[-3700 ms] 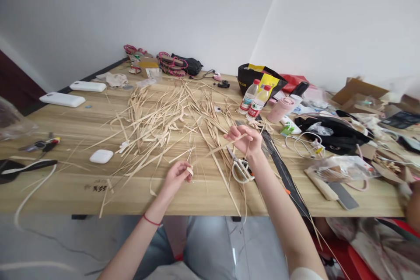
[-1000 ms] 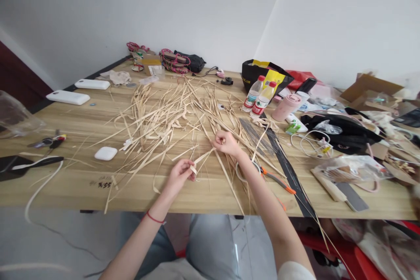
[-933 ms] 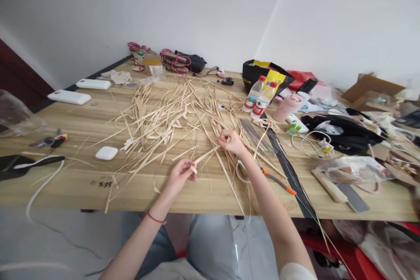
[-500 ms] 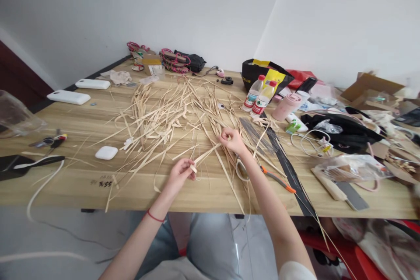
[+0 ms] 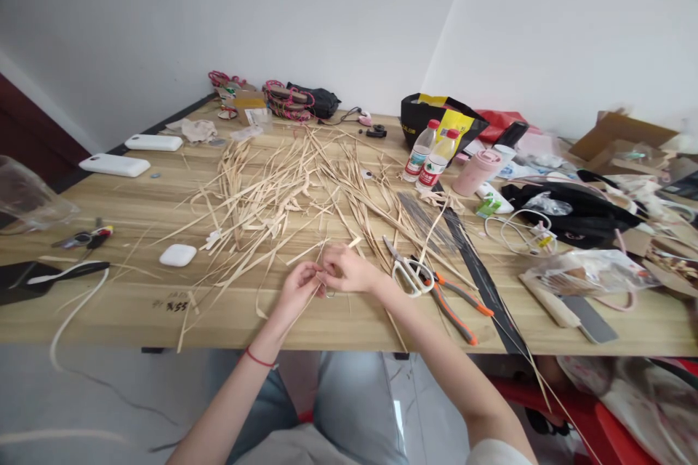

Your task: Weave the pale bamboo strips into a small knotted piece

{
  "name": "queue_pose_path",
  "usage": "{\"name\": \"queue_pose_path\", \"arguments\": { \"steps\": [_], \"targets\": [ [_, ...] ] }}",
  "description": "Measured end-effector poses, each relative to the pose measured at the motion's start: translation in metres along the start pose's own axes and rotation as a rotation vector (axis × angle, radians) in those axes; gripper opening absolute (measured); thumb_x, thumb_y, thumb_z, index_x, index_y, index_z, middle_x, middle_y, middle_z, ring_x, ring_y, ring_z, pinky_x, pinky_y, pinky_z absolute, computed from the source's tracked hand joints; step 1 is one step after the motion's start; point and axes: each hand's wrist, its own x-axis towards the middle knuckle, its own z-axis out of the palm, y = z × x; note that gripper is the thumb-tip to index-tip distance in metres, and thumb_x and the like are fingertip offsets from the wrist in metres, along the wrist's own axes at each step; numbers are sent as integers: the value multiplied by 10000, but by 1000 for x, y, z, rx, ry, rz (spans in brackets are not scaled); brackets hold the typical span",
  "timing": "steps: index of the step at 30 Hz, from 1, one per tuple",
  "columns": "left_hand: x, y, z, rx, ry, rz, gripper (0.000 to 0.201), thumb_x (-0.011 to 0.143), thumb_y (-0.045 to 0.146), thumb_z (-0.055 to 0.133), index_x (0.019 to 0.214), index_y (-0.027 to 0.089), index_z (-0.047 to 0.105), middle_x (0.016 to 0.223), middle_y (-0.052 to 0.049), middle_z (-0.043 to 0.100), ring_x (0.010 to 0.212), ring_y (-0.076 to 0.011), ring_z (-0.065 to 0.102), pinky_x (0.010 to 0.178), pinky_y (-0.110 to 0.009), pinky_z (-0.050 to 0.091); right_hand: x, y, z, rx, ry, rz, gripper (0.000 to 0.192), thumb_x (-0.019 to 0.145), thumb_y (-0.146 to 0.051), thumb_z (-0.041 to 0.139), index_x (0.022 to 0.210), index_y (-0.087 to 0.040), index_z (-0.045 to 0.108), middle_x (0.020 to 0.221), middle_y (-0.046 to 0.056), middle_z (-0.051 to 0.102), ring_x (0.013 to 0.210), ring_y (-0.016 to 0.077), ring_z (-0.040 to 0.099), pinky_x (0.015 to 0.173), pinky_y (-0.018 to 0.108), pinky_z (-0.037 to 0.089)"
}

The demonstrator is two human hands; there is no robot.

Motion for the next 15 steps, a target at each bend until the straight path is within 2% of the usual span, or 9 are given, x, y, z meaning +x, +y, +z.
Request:
{"name": "queue_pose_path", "arguments": {
  "steps": [2,5,7,11,15],
  "targets": [
    [0,-2,-1,-1,-11,19,316,637,345,713,789,153,514,699,-4,616,502,-88,559,481,-203,451,-5,-11,4,-116,-15,-23,210,821,-362,532,733,-188,453,725,26,496,716,174,443,721,322,377],
    [1,-3,-1,0,2,26,308,638,336,712,793,156,517,661,13,598,498,-95,561,483,-208,451,-13,-21,12,-266,-29,-33,388,771,-471,582,958,-144,490,874,85,522,804,216,448,757,371,387],
    [1,-2,-1,-5,17,14,321,633,334,714,816,161,515,646,22,595,478,-99,553,481,-222,455,-19,-24,19,-360,-32,-13,440,787,-442,578,1083,-132,480,930,106,518,840,234,448,772,395,392],
    [1,-1,-1,-35,31,6,308,611,309,724,795,158,528,686,9,620,518,-102,559,499,-217,441,-25,-25,30,-462,31,37,297,871,-299,496,1134,-161,500,1058,137,513,930,240,463,806,403,412],
    [1,1,-3,-68,70,23,299,581,261,738,788,153,551,712,-4,636,613,-116,580,552,-206,431,-29,-25,32,-473,64,-53,292,912,-282,452,1191,-208,497,1220,124,483,1105,225,437,910,399,406]
  ]
}}
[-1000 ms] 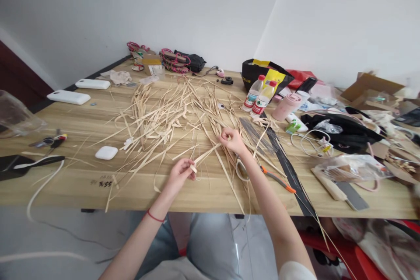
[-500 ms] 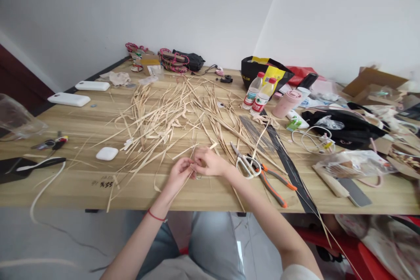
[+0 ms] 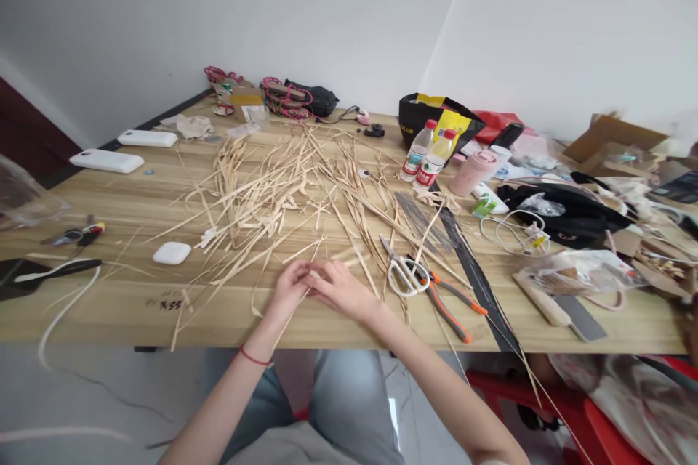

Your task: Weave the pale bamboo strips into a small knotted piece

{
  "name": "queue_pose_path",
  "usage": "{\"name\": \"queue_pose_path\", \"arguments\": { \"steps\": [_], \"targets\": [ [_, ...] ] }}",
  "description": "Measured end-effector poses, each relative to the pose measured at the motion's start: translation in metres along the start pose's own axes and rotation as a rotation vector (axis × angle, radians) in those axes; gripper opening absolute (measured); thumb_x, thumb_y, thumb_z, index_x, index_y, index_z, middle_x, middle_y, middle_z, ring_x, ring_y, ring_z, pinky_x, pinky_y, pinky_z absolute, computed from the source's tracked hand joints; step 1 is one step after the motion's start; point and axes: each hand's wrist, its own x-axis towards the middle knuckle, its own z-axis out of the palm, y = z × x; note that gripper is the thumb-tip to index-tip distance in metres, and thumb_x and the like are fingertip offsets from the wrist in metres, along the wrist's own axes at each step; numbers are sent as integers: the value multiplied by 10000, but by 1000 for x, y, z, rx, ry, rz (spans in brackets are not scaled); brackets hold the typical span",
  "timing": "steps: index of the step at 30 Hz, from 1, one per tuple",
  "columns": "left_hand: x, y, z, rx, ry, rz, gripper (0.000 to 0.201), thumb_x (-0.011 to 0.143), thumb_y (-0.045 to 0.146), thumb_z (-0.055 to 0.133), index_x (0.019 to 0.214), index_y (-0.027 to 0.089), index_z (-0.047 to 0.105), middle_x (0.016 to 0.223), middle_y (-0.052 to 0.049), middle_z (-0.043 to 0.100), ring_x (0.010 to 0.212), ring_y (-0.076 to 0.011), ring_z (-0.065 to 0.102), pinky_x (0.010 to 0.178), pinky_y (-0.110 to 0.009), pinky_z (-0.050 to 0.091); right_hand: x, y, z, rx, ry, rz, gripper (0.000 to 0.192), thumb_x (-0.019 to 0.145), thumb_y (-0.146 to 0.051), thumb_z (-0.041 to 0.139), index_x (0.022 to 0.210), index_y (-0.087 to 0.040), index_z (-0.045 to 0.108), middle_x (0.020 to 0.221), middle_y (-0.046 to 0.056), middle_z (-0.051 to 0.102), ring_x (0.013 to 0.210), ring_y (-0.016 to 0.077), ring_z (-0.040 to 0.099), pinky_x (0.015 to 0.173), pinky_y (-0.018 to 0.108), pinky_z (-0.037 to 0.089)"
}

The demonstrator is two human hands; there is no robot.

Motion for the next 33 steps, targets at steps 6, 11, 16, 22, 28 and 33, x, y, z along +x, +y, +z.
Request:
{"name": "queue_pose_path", "arguments": {
  "steps": [6,11,16,22,28,33],
  "targets": [
    [-4,5,3,-9,27,14,239,635,267,701,790,158,555,717,2,629,631,-106,573,589,-203,422,-13,-7,1,-124,140,-69,285,918,-158,440,1174,-233,538,1128,69,576,1110,200,462,972,420,379],
    [-4,6,4,5,31,19,232,630,265,706,764,156,551,706,6,623,637,-110,578,608,-212,433,-17,-18,8,-182,162,-46,246,914,-165,449,1127,-198,567,1136,83,583,1093,209,471,926,391,423],
    [-1,2,0,-4,10,24,215,630,242,702,760,154,555,716,1,625,655,-108,580,633,-209,429,-17,-25,17,-234,138,-46,226,909,-145,444,1088,-173,579,1110,117,585,1057,219,476,896,411,425],
    [-1,-2,-2,-10,-47,38,241,639,255,711,799,157,559,747,-18,635,694,-129,598,682,-234,438,-17,-25,20,-200,155,-59,231,914,-124,410,1078,-113,571,1115,138,579,1040,227,471,885,395,419],
    [1,-6,-4,-8,-93,69,268,652,259,710,852,165,557,774,-27,636,738,-147,607,727,-259,450,-13,-23,21,-202,170,-60,207,907,-116,432,1057,-118,575,1076,137,595,963,209,503,837,369,418],
    [0,-3,-3,46,-74,76,231,648,216,693,835,165,569,788,-20,624,764,-145,599,726,-242,439,-14,-21,23,-184,147,-13,205,918,-138,421,1039,-133,587,1055,131,607,921,198,522,792,349,431]
  ]
}}
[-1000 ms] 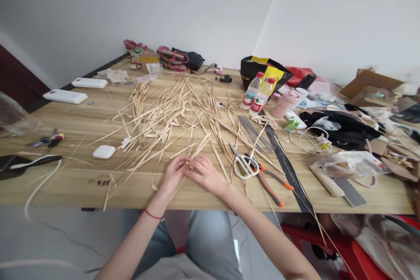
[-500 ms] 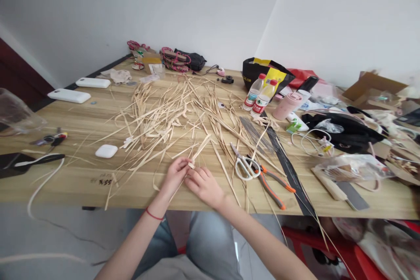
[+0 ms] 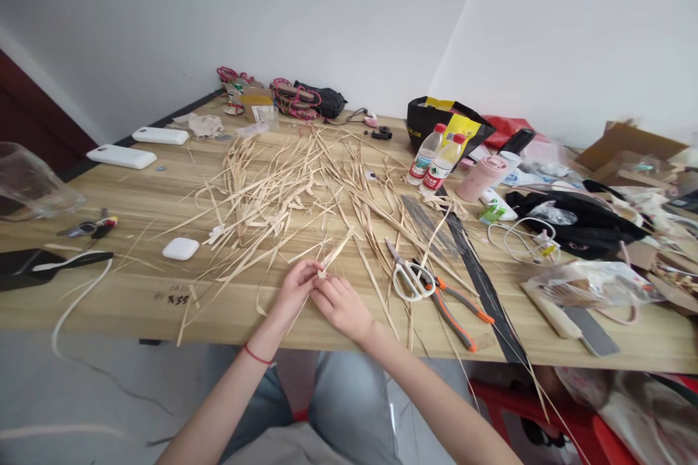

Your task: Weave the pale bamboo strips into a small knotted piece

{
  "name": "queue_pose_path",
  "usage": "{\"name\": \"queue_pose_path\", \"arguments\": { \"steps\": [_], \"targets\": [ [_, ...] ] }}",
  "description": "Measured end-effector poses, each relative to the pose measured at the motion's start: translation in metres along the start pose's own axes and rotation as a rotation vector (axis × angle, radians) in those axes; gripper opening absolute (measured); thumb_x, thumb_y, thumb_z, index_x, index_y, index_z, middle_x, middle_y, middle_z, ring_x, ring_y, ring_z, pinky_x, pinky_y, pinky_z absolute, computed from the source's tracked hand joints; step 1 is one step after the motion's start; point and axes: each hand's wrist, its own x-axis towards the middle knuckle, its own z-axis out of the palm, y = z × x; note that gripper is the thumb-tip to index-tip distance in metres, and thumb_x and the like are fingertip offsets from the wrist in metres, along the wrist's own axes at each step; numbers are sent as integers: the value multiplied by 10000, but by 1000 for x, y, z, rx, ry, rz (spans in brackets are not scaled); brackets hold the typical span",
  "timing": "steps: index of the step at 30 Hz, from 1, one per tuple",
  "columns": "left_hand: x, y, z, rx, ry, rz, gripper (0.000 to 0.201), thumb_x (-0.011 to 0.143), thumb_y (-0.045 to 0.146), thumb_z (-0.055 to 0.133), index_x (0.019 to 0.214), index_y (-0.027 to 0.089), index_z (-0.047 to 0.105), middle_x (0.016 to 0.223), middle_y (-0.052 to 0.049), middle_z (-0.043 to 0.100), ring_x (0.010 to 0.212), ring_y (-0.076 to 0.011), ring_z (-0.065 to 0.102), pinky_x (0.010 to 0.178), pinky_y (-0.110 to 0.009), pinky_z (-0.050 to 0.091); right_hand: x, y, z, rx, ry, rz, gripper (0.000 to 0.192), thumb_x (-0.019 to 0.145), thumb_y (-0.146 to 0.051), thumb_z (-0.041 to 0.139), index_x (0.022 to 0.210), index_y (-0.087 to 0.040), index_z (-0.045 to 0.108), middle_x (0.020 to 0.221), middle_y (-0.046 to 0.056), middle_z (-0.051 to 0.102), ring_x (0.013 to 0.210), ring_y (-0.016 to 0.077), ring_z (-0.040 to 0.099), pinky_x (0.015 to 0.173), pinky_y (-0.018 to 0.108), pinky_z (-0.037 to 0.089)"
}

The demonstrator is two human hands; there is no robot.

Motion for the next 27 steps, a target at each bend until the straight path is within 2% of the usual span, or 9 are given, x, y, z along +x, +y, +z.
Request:
{"name": "queue_pose_path", "arguments": {
  "steps": [5,9,13,20,27],
  "targets": [
    [-1,4,3,12,13,-10,181,663,213,665,799,164,556,733,-7,620,708,-130,596,715,-240,439,-4,1,2,9,2,-38,214,914,-134,427,1058,-125,586,1074,128,620,1005,216,506,830,362,427],
    [-1,6,4,19,19,-16,197,654,240,678,798,161,570,751,-20,635,733,-146,610,736,-261,453,-3,0,3,-14,39,-54,226,917,-123,403,1043,-128,590,1042,129,632,976,209,526,821,367,432],
    [0,5,2,-10,46,-12,210,624,249,706,767,155,586,758,-21,632,719,-140,603,714,-253,460,2,-1,4,-7,50,-18,255,927,-119,362,1057,-139,580,1020,128,631,963,201,542,767,333,455],
    [-2,10,4,-16,57,-24,194,608,233,698,755,149,603,740,-20,629,691,-133,585,658,-231,452,3,1,7,69,45,4,259,919,-119,391,1135,-125,533,1017,124,621,958,193,556,803,319,477],
    [-6,15,6,43,64,-44,142,653,178,611,790,159,641,775,-27,647,718,-139,596,650,-219,453,-1,3,-6,183,33,77,283,927,-149,379,1171,-170,521,1024,99,619,925,175,576,787,296,503]
  ]
}}
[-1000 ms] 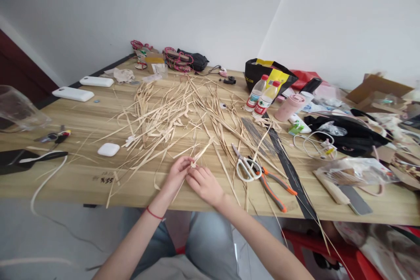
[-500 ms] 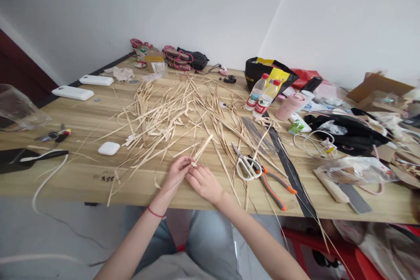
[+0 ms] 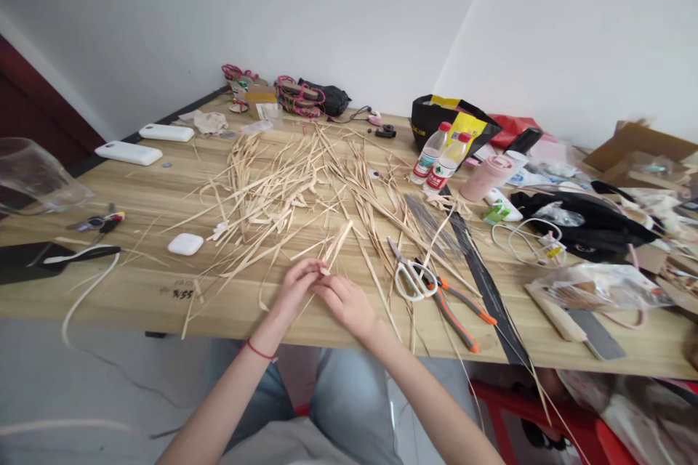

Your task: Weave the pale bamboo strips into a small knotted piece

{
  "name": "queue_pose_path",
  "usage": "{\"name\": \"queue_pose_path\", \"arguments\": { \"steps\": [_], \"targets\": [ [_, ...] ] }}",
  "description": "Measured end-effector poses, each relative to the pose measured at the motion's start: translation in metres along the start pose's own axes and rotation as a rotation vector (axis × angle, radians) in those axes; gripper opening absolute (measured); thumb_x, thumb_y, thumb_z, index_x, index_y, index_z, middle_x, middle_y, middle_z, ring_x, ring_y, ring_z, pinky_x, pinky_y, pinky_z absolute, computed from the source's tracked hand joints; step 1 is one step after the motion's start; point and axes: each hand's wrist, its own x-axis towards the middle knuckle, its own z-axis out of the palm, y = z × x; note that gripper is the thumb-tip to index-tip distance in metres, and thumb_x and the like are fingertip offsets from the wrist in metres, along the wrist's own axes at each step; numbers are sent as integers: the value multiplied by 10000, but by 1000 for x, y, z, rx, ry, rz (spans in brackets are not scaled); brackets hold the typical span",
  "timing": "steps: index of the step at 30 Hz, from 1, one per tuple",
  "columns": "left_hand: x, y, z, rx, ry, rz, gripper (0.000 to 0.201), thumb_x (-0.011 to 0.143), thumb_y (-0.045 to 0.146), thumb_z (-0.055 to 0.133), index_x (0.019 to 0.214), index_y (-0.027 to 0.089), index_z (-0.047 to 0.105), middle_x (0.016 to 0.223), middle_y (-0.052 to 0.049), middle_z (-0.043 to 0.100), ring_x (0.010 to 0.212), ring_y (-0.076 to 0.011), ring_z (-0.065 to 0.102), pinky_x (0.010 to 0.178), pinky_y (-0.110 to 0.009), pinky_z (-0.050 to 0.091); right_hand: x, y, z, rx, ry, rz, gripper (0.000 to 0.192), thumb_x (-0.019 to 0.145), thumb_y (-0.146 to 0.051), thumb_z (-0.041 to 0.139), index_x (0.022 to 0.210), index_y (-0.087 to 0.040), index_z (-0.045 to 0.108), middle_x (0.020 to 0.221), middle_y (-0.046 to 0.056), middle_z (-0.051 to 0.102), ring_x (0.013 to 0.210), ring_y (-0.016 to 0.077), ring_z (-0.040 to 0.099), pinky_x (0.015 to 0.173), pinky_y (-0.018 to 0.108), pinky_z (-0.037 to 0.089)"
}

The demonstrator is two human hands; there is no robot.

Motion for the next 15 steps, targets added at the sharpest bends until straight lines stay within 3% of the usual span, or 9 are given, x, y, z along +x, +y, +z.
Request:
{"name": "queue_pose_path", "arguments": {
  "steps": [7,15],
  "targets": [
    [1,-5,-2,-4,7,-53,210,676,332,682,778,161,616,741,-28,662,711,-157,622,656,-248,479,-4,-1,-5,-31,-30,-15,262,926,-154,388,1141,-171,536,1033,105,617,939,183,575,779,311,507],
    [0,-2,-2,-86,-56,-99,258,673,305,697,846,157,576,809,-70,697,805,-199,664,698,-294,519,-7,-3,-4,-32,-77,4,240,935,-148,368,1090,-170,551,1022,94,619,961,181,574,791,314,506]
  ]
}}
